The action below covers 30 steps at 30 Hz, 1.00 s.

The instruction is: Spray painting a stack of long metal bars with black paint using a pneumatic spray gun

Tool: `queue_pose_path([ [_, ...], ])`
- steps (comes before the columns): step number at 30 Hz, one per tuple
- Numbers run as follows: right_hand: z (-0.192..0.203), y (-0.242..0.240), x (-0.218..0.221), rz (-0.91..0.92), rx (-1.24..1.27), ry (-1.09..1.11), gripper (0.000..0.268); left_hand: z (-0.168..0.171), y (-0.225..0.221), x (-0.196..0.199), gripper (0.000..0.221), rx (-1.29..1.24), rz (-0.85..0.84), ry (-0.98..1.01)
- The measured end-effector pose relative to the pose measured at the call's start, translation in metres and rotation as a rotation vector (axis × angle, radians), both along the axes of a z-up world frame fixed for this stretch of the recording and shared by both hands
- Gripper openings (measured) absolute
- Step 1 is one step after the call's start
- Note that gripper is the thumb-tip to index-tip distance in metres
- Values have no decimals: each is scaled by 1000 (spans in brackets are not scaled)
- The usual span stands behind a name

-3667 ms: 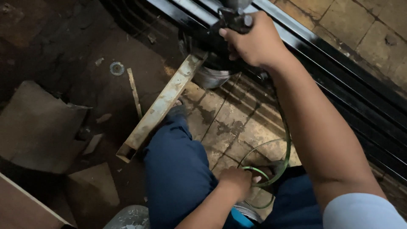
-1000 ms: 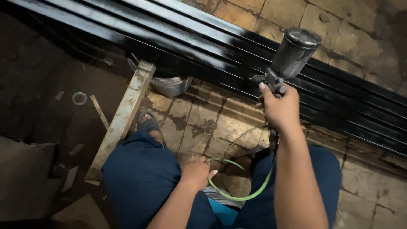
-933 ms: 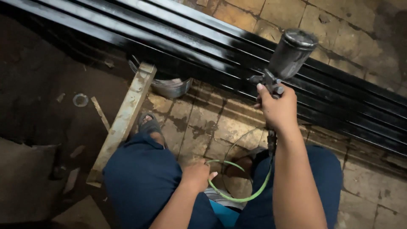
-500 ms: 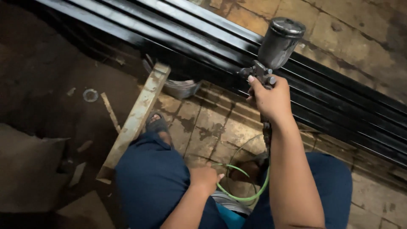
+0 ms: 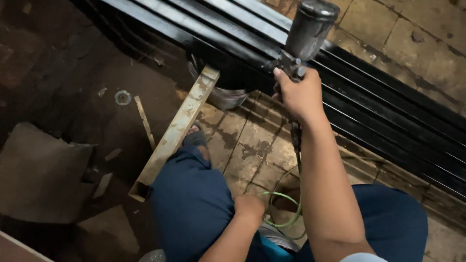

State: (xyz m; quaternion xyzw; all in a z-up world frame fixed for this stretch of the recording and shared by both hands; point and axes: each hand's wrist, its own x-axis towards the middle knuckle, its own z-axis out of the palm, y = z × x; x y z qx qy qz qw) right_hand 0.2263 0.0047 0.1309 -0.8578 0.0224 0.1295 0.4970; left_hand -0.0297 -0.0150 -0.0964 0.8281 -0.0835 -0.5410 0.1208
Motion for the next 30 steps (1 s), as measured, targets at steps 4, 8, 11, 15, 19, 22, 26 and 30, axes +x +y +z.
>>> queue_pose_path([
  [4, -8, 22, 9, 28, -18, -11, 27, -2, -2, 6, 17, -69, 74, 43],
  [8, -8, 44, 14, 30, 24, 57, 24, -12, -8, 6, 27, -63, 215, 38],
  [11, -3, 58, 14, 52, 25, 64, 22, 33, 6, 16, 27, -77, 134, 59],
  [15, 6, 73, 15, 142, -10, 27, 21, 85, 24, 36, 29, -117, 16, 210],
  [19, 9, 88, 21, 144, 42, 31, 22, 92, 27, 41, 37, -143, 78, 281],
  [22, 9, 96, 26, 178, -21, 19, 26, 96, 27, 41, 34, -181, 137, 261],
  [26, -6, 107, 40, 190, 175, -10, 22, 98, 26, 43, 33, -197, 167, 240],
  [30, 3, 114, 41, 169, 182, -11, 29, 100, 25, 41, 44, -186, 235, 155],
])
